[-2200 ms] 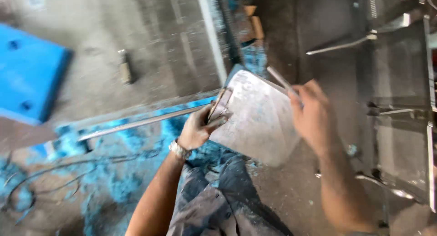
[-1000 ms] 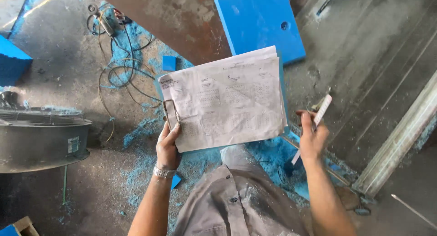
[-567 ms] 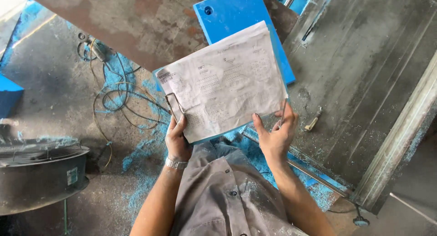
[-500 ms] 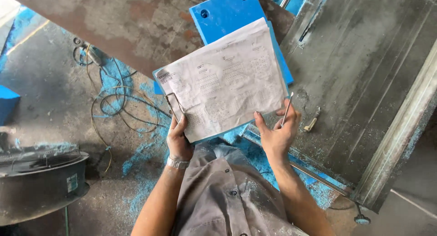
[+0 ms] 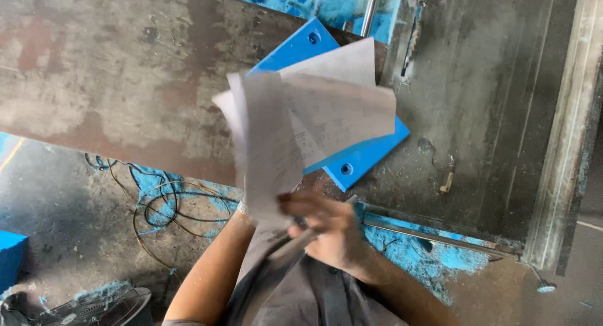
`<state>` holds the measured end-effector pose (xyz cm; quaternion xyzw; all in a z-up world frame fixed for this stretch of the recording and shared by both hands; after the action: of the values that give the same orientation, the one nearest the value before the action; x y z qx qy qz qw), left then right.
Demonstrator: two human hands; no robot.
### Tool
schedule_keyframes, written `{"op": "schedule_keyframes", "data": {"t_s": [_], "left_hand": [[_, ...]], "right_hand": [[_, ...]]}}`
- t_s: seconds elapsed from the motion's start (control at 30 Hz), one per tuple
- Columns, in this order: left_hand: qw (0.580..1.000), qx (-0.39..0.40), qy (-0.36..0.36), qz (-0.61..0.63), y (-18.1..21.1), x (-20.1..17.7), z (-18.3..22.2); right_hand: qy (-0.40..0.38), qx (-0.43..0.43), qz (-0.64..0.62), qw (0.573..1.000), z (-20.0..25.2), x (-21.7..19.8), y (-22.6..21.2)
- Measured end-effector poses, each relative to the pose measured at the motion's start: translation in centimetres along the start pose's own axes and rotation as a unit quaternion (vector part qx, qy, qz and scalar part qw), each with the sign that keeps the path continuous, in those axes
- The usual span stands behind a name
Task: Measuring and marking blue plastic blocks against technical specifications on a workbench.
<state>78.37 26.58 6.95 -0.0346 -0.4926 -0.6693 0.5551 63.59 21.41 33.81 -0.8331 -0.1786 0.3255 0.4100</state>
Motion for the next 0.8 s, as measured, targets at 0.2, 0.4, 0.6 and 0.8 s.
{"op": "schedule_keyframes", "data": {"t_s": [0.2,0.4,0.6,0.8], "left_hand": [[0.995,-0.016,-0.079,0.061,-3.4,-2.9,-5.7],[0.978,-0.037,-0.158,0.128,-5.7,-1.2,-6.2],[0.98,-0.042,-0.177,0.077,-5.0,0.7,-7.5],[0.97,0.032,-0.216,-0.107,-3.3,1.7,-9.8]], "right_hand": [[-0.11,0.065,-0.024,0.992,-1.1,2.1,5.1],[0.121,0.204,0.335,0.912,-0.4,-12.4,10.9],[0.152,0.38,0.29,0.865,3.5,-19.0,15.3],[0.219,0.445,-0.029,0.868,6.0,-19.9,17.9]]}}
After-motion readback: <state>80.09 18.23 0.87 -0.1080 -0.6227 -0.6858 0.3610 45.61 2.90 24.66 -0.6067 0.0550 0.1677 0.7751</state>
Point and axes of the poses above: each hand's wrist, its own z-axis away from the middle knuckle, its own x-axis out of the palm, y = z × x, the point moved 10 cm from there along -z, towards the middle knuckle, and after that the axes turned 8 degrees about -z, right-handed, at the moved point
